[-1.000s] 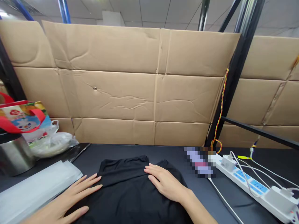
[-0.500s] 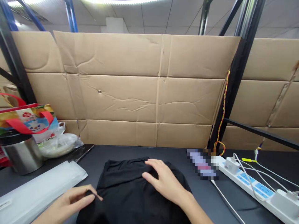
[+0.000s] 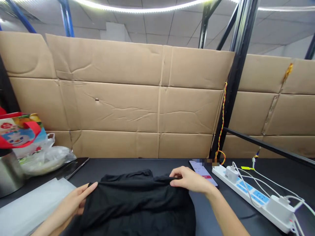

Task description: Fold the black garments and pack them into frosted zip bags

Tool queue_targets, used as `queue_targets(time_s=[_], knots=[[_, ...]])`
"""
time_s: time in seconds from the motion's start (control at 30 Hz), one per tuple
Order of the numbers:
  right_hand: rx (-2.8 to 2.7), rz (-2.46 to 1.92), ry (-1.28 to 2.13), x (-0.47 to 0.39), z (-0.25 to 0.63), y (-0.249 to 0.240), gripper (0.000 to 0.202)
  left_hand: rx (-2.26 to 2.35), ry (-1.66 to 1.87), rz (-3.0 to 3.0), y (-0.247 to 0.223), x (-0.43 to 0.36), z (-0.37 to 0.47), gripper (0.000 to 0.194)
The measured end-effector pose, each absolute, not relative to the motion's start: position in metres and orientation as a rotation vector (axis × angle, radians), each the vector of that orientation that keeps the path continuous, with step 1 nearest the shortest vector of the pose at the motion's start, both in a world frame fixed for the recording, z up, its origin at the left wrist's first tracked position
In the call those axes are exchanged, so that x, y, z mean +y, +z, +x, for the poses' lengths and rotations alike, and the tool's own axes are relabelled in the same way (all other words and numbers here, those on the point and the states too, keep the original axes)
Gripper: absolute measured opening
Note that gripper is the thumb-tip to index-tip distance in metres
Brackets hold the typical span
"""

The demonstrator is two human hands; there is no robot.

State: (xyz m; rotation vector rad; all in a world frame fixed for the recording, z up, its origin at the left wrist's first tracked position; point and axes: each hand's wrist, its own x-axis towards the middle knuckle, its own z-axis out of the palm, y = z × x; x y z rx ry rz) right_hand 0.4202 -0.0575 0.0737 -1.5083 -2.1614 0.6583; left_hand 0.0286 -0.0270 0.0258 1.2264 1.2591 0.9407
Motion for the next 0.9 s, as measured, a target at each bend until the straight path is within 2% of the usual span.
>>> queue_targets(time_s=[0.13,0.27,0.33,0.43,0.53,0.73,0.9], knots=[[-2.026,-1.565,0.452,-0.039,0.418,0.066,0.021,1.443,0.963,1.556,0.022,-0.016,0.015,0.044],[-1.910,-1.595,0.190,-0.046,0.377,0.057,0.036,1.627,1.113,2.299,0.023,-0.016,0.008,0.048],[-2.056,-1.425,0.126,-0.056,0.349,0.054,0.046,1.447,0.971,2.670,0.024,-0.023,0.016,0.043],[-2.438,-1.127,0.214,-0.066,0.316,0.048,0.074,1.176,0.556,2.940,0.019,-0.033,0.033,0.045],[-2.516,-1.224,0.223,-0.065,0.317,0.037,0.066,1.131,0.371,2.958,0.008,-0.034,0.037,0.050],[-2.412,-1.505,0.070,-0.066,0.388,0.030,0.068,1.111,0.496,2.946,-0.005,-0.026,0.012,0.053],[-2.348,-1.566,-0.014,-0.071,0.408,0.025,0.060,1.158,0.434,2.880,0.023,-0.026,0.037,0.036]])
